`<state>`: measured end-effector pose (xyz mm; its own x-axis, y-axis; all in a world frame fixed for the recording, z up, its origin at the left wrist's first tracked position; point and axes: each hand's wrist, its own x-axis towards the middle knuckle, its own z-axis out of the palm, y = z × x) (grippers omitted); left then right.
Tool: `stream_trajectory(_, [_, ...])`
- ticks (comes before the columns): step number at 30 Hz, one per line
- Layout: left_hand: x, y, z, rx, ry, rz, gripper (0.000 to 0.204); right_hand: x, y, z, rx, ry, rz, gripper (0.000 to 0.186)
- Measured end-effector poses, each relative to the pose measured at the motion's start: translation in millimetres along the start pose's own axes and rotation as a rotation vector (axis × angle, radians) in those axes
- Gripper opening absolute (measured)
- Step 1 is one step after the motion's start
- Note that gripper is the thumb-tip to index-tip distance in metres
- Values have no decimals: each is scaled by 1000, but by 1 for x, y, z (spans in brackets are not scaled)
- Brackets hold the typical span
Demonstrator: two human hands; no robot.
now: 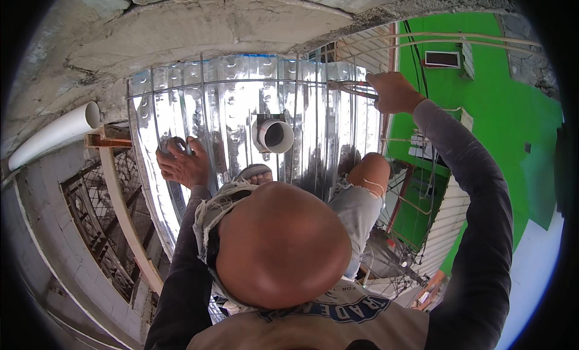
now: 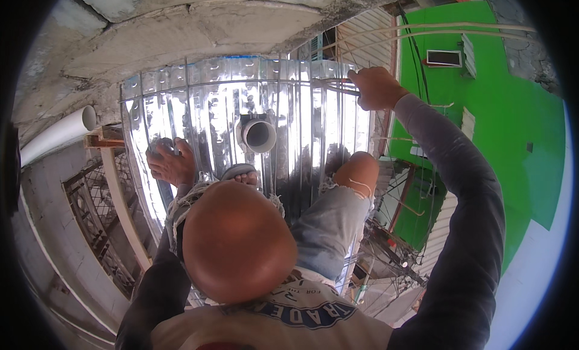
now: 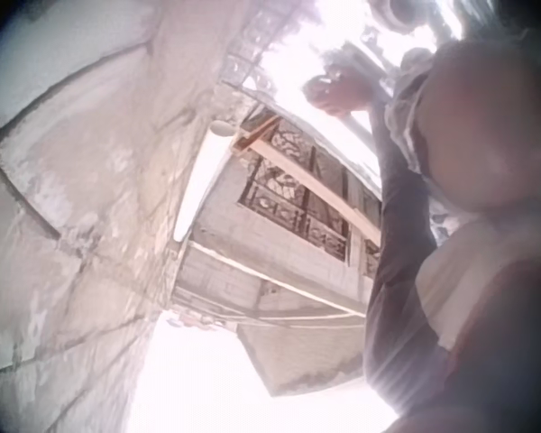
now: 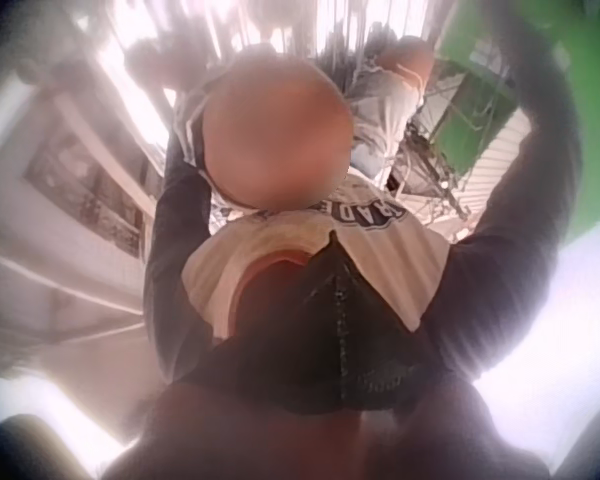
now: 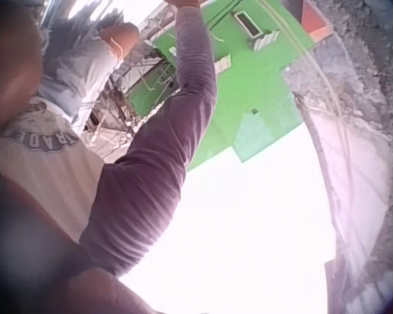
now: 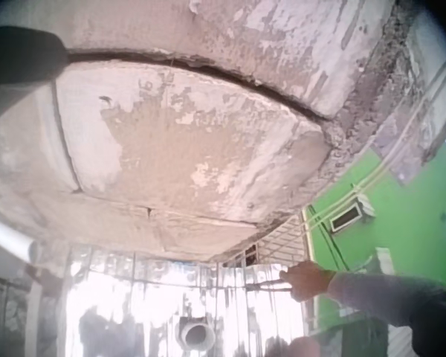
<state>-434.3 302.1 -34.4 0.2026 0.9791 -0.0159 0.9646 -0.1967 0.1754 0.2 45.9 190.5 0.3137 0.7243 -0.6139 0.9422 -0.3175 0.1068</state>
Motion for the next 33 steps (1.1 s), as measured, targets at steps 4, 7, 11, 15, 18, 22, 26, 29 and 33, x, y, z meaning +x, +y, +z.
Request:
stream_trajectory(4, [2,0,1,-8,28,22,63,-5,-10,1,-338,429,-173,24])
stream_trajectory(7, [2,-2,-1,-34,44,14,63,15,-4,-10,-137,10,114,27])
stream_trajectory(11, [6,-3,-15,-270,199,36,59,-11,33,-13,1191,-661,533,34])
stream_trajectory(15, [4,46,-78,-977,-504,82,48,-67,-8,21,1312,-437,300,36])
stream_trajectory(18, [-16,103,-83,-1174,-1217,204,54,-89,-80,37,1545,-278,247,31])
stream_trajectory(22, [-49,152,-85,-1513,-1665,-103,55,-81,-171,53,1760,-141,190,25])
stream_trajectory(26, [-34,157,-88,-1662,-1582,-60,49,-70,-226,76,2055,-9,92,36])
stream_trajectory(29, [-12,150,-113,-1653,-1409,97,45,-73,-237,59,2064,21,162,37])
stream_trajectory(33, [12,145,-131,-1727,-1236,40,40,-71,-236,53,2035,-167,-64,36])
